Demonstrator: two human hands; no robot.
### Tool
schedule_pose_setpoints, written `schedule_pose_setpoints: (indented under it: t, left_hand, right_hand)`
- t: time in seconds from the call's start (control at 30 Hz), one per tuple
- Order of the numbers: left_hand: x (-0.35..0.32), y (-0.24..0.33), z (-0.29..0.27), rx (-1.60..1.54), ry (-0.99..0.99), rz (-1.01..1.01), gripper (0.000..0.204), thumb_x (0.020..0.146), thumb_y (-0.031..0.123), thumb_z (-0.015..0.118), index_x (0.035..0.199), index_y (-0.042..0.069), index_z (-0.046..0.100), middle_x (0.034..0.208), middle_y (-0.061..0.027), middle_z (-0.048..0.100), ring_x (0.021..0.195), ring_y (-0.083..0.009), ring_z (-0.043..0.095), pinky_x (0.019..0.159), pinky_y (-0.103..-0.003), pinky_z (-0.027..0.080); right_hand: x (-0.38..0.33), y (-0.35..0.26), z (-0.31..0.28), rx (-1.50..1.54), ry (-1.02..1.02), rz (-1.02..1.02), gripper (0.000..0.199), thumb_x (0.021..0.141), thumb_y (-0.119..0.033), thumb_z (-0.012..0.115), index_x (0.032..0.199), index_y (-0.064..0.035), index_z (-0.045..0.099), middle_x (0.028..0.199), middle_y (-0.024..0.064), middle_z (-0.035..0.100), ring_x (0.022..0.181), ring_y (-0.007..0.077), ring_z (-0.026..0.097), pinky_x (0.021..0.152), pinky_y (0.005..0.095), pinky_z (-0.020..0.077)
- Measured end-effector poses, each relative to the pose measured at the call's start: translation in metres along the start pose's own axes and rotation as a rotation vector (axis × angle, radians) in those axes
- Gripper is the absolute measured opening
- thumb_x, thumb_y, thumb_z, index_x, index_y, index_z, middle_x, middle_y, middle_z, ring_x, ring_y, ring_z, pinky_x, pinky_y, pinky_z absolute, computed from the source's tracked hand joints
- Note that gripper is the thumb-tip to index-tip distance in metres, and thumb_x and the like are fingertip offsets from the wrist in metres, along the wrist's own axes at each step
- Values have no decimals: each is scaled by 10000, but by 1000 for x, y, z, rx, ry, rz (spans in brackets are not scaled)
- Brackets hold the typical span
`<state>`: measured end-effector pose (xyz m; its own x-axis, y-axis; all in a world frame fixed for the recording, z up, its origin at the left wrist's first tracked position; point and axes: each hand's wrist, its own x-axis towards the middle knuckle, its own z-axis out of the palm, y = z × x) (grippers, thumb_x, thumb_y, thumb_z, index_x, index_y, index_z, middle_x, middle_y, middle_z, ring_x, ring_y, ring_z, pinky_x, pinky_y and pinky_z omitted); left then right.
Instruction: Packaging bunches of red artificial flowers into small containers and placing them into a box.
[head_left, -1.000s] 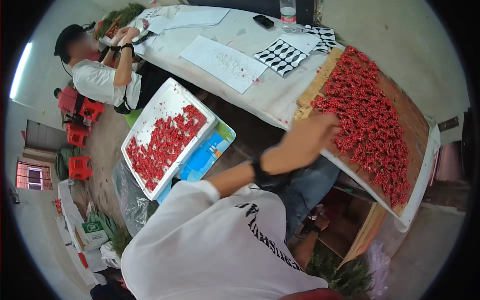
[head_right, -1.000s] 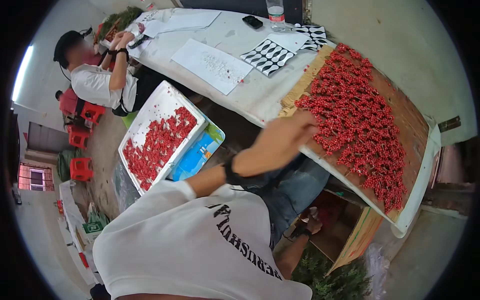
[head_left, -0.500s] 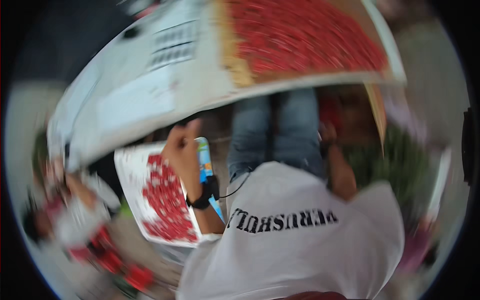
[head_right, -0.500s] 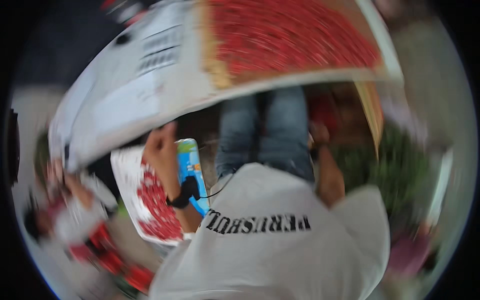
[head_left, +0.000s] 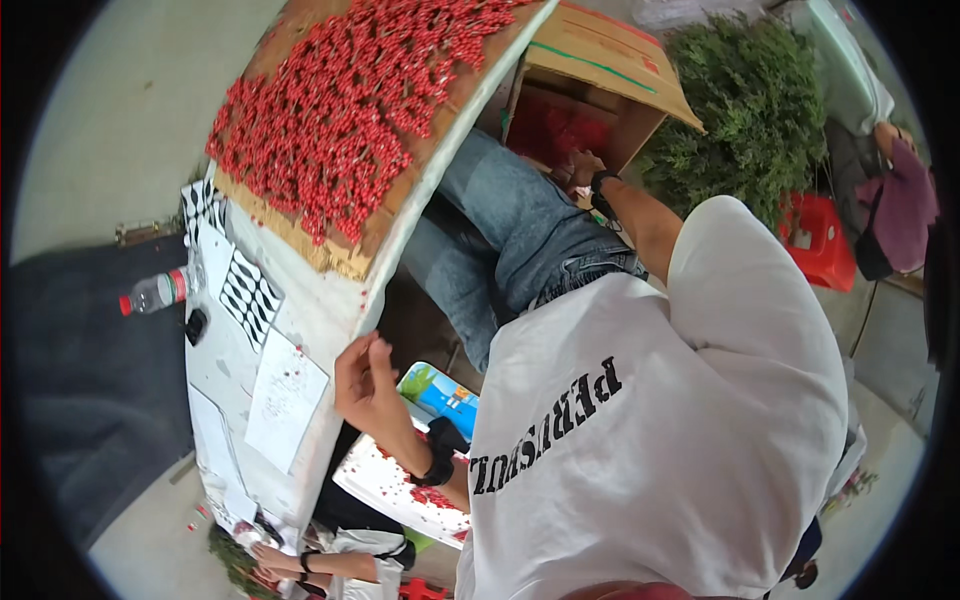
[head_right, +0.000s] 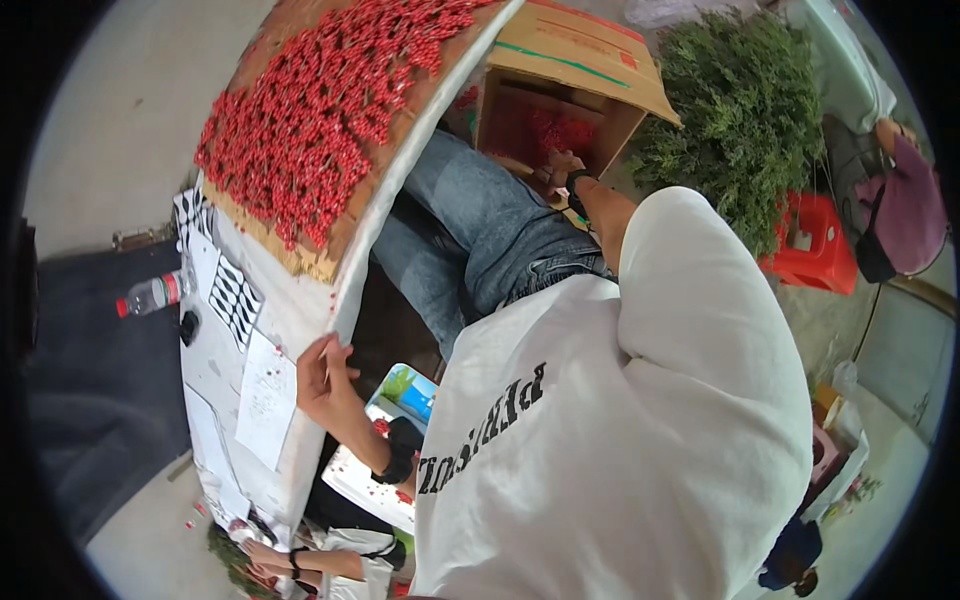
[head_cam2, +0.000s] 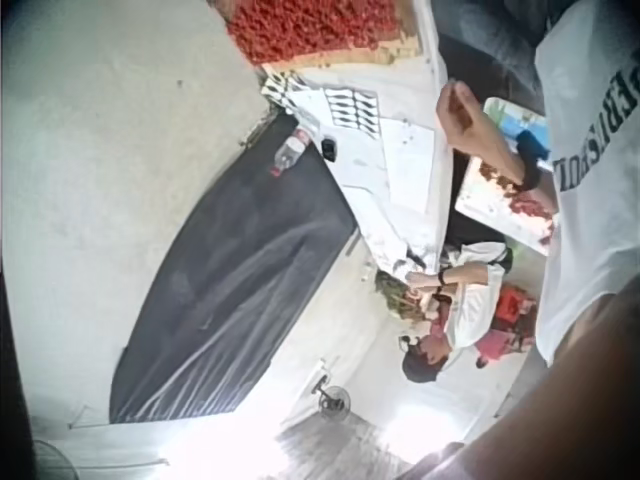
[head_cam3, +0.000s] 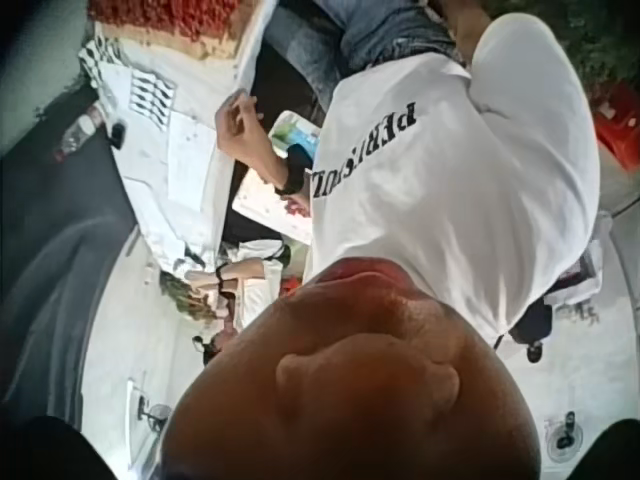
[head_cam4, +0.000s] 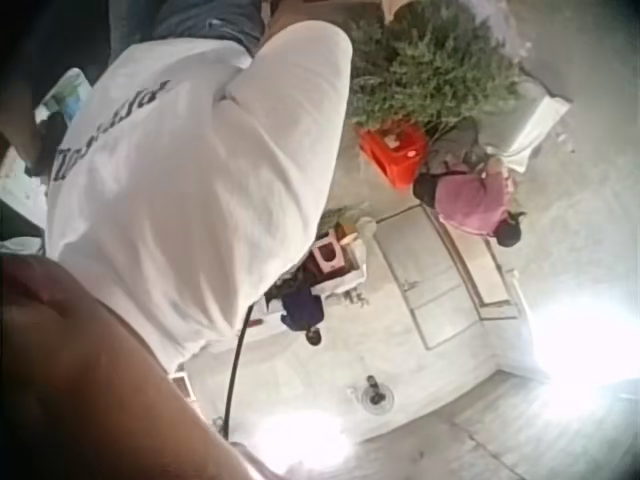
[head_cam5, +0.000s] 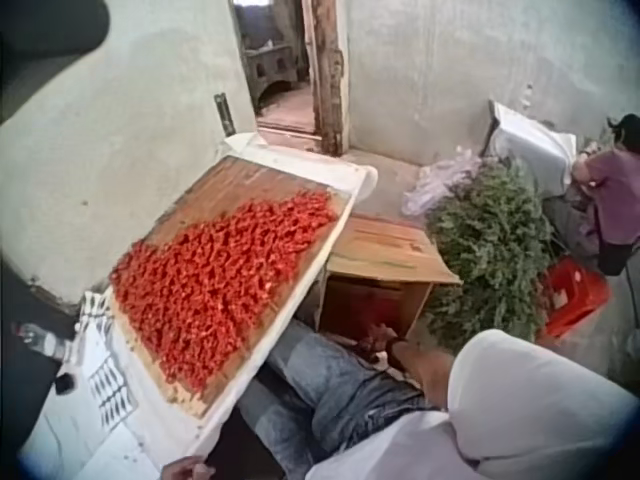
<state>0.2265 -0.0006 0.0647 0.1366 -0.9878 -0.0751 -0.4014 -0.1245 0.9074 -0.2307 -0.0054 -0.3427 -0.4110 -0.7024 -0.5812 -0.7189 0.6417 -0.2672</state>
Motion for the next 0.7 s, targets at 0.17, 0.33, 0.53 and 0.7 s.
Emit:
schedule_pose_setpoints:
  t: [0.17, 0.33, 0.53, 0.7]
  left_hand:
    - [16, 60, 90, 31, -392, 144, 410, 907, 35, 749, 1302, 13, 641, 1323, -95, 661, 1111, -178, 659, 779, -278, 557]
    - [63, 87, 224, 321, -568, 891, 673, 800, -26, 736, 1442, 59, 554, 1460, -159, 565, 1367, -350, 517, 1042, -441, 489]
    - [103, 70, 369, 673, -631, 1369, 651, 783, 24, 710, 1412, 116, 571, 1400, -145, 583, 1363, -359, 494, 1101, -496, 409]
    - [112, 42, 398, 615, -588, 1259, 457, 807, 71, 653, 1262, 106, 649, 1310, -98, 635, 1261, -331, 569, 1029, -499, 457]
  right_hand:
    - [-1, 14, 15, 44, -21, -10, 972, 575, -280, 980, 1395, -79, 499, 1339, 279, 565, 1225, 429, 621, 998, 490, 550]
    - [22, 33, 24, 61, 115, -96, 791, 614, -366, 921, 1274, -100, 573, 1229, 259, 623, 1084, 436, 665, 858, 523, 585]
    - [28, 31, 56, 219, 420, 81, 420, 859, -187, 685, 1258, -125, 568, 1163, 268, 640, 932, 486, 670, 781, 569, 572]
    - [38, 18, 21, -14, 157, -194, 836, 837, -456, 764, 1543, -180, 412, 1578, 211, 442, 1441, 407, 446, 1164, 485, 408]
